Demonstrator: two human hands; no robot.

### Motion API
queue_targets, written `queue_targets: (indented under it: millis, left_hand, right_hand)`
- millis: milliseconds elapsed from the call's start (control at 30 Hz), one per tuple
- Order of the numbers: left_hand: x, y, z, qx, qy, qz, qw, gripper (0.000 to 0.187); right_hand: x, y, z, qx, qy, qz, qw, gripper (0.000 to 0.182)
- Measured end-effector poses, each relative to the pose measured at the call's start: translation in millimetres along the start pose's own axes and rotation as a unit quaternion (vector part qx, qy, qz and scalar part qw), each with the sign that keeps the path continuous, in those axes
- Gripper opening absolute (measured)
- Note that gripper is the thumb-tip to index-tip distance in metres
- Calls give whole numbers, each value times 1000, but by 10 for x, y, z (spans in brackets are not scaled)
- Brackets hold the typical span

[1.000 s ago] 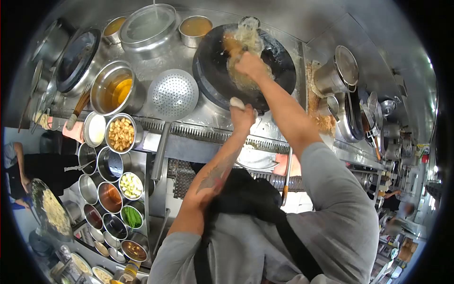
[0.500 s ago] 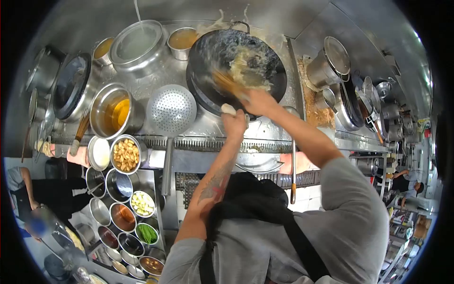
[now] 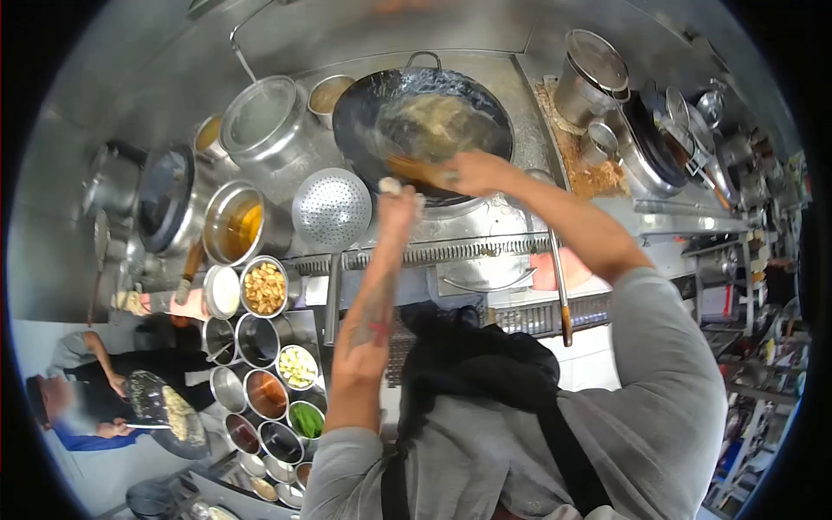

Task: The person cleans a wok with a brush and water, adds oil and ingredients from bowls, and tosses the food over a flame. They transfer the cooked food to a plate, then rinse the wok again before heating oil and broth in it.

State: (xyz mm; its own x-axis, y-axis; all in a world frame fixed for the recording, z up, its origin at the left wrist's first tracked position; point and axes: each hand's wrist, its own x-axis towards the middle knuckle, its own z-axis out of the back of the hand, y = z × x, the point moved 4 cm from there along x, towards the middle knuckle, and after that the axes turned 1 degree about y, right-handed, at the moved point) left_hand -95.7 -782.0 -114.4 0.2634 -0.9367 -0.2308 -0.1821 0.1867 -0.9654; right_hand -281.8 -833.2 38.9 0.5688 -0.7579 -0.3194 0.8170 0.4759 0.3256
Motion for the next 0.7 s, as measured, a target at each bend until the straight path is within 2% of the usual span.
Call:
queue_targets:
  millis: [33, 100, 167, 233, 267, 300, 333, 367, 433, 467, 533, 600, 633, 667, 700]
  left_hand:
    - [-137, -254, 201, 14, 19, 65, 998, 14]
    - [-413, -915, 368, 8, 57, 136, 989, 16]
    - [-428, -1240, 504, 73, 56, 113, 989, 19]
    - [-477, -1508, 445, 111, 63, 125, 984, 19]
    - [-456, -1608, 413, 129, 67, 139, 980, 18]
    - [-446, -1683, 380, 136, 77, 148, 977, 18]
    - [-439, -1746, 362, 162, 70, 145, 974, 18]
    - [-414, -1789, 348, 185, 63, 140, 971, 18]
    - [-459, -1881, 292, 197, 80, 137, 968, 18]
    - [-502, -1945, 253, 220, 71, 124, 965, 17]
    - [-604, -2015, 133, 247, 68, 110, 960, 17]
    - [-785, -2108, 0, 300, 42, 44, 952, 18]
    - [-947, -2190, -130, 344, 38, 24, 938, 20]
    - [-992, -2196, -181, 389, 31, 0, 921, 24]
    - [-1019, -2174, -204, 433, 23, -24, 901, 27]
  right_hand:
    - [-344, -207, -8, -22, 4, 7, 1000, 47]
    - [-857, -630, 209, -55, 18, 4, 998, 46]
    - [-1083, -1102, 363, -72, 36, -89, 993, 44]
    - [-1304, -1142, 601, -86, -27, -155, 984, 43]
    - [-1421, -1110, 609, -73, -34, -159, 984, 43]
    - [-1545, -1061, 651, -59, -100, -154, 981, 37]
    - [-1659, -1048, 672, -46, -163, -151, 974, 38]
    - [-1691, -1107, 578, -38, -168, -157, 972, 38]
    - [-1700, -1135, 389, 64, -270, -85, 957, 43]
    - [-1757, -1070, 374, 69, -275, -89, 955, 43]
    - [-1804, -917, 196, 279, -169, -153, 933, 47]
    - [-1821, -628, 30, 288, -266, -68, 917, 52]
    - [-1986, -349, 42, 327, -257, -98, 904, 53]
    - [-1807, -203, -183, 371, -264, -65, 888, 51]
    - [-1646, -34, -389, 381, -302, 28, 873, 50]
